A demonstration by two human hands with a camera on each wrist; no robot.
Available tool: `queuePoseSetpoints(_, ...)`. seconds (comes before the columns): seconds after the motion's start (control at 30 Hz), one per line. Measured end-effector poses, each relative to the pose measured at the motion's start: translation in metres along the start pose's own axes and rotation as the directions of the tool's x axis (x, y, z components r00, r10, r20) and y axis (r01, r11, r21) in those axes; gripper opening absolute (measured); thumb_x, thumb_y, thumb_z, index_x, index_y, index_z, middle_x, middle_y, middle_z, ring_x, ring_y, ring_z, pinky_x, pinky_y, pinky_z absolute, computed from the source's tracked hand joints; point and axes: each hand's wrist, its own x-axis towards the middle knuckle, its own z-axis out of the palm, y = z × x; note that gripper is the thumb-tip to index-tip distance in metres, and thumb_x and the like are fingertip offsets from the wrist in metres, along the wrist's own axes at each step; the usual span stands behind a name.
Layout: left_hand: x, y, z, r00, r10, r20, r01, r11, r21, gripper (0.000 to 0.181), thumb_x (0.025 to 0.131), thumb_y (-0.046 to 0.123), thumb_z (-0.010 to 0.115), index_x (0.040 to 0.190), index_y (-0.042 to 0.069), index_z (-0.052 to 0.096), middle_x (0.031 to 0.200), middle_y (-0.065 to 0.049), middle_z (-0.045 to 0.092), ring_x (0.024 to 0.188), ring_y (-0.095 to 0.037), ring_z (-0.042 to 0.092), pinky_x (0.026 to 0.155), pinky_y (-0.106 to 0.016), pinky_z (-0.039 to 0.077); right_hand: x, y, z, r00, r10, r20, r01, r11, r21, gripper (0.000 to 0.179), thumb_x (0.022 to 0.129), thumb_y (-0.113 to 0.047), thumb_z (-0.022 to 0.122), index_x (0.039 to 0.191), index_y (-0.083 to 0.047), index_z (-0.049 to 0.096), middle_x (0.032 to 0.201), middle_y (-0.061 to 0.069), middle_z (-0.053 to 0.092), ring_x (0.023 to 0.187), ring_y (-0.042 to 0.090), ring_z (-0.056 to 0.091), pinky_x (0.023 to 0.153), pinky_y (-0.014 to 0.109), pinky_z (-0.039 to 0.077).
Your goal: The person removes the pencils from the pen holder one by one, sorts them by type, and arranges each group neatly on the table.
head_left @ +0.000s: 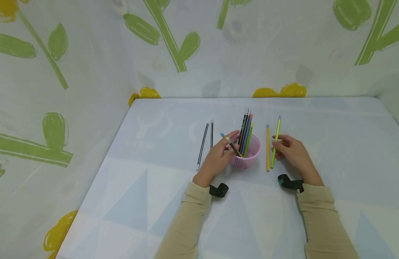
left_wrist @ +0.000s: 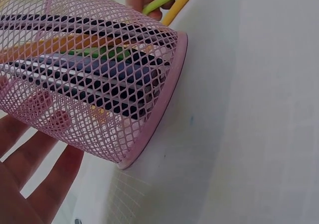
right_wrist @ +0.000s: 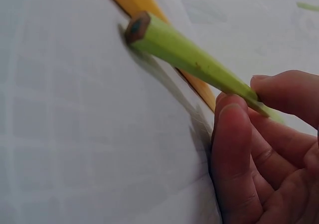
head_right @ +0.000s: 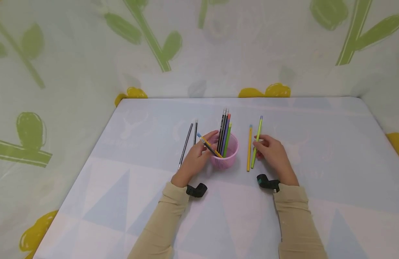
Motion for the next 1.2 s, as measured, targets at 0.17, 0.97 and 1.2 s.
queuePoseSetpoints(0.17, -0.0009, 0.0003, 0.0007, 1.0, -0.019, 0.006, 0.019, 1.0, -0.011, 0.046, 0.093, 0.045, 0.036, 0.137, 0.032, 0.03, 0.132, 0.011, 0.044, 0.113, -0.006, 0.047, 0.086, -0.024, 0.042, 0.0004, 0.003, 0.0019, 1.0, 0.011, -0.012, -0.01, 0.998, 0.055, 0.052, 0.088, -0.043, 0.05, 0.127, -0.009, 0.046, 0.096, 0.012, 0.057, 0.068, 0.02, 0.057, 0.058, 0.026, 0.048)
queuePoseSetpoints(0.97, -0.0016, 0.0011, 0.0025, 1.0, -0.027, -0.003, 0.027, 0.999, -0.025, 0.054, 0.088, 0.058, 0.032, 0.136, 0.034, 0.032, 0.131, 0.013, 0.044, 0.112, -0.003, 0.046, 0.085, -0.024, 0.042, 0.0004, 0.0073, 0.0059, 0.999, -0.044, -0.031, 0.046, 0.996, 0.078, 0.048, 0.09, -0.04, 0.049, 0.127, -0.01, 0.046, 0.093, 0.013, 0.058, 0.064, 0.021, 0.055, 0.054, 0.026, 0.047)
queuePoseSetpoints(1.2, -0.0015, 0.0014, 0.0025, 0.999, -0.043, 0.001, 0.043, 0.999, -0.025, 0.051, 0.09, 0.055, 0.034, 0.136, 0.035, 0.032, 0.131, 0.014, 0.043, 0.112, -0.004, 0.047, 0.085, -0.025, 0.042, -0.0002, 0.0055, 0.0061, 0.998, -0.045, -0.039, 0.048, 0.995, 0.086, 0.047, 0.09, -0.04, 0.049, 0.126, -0.009, 0.047, 0.092, 0.012, 0.058, 0.064, 0.021, 0.055, 0.054, 0.028, 0.048)
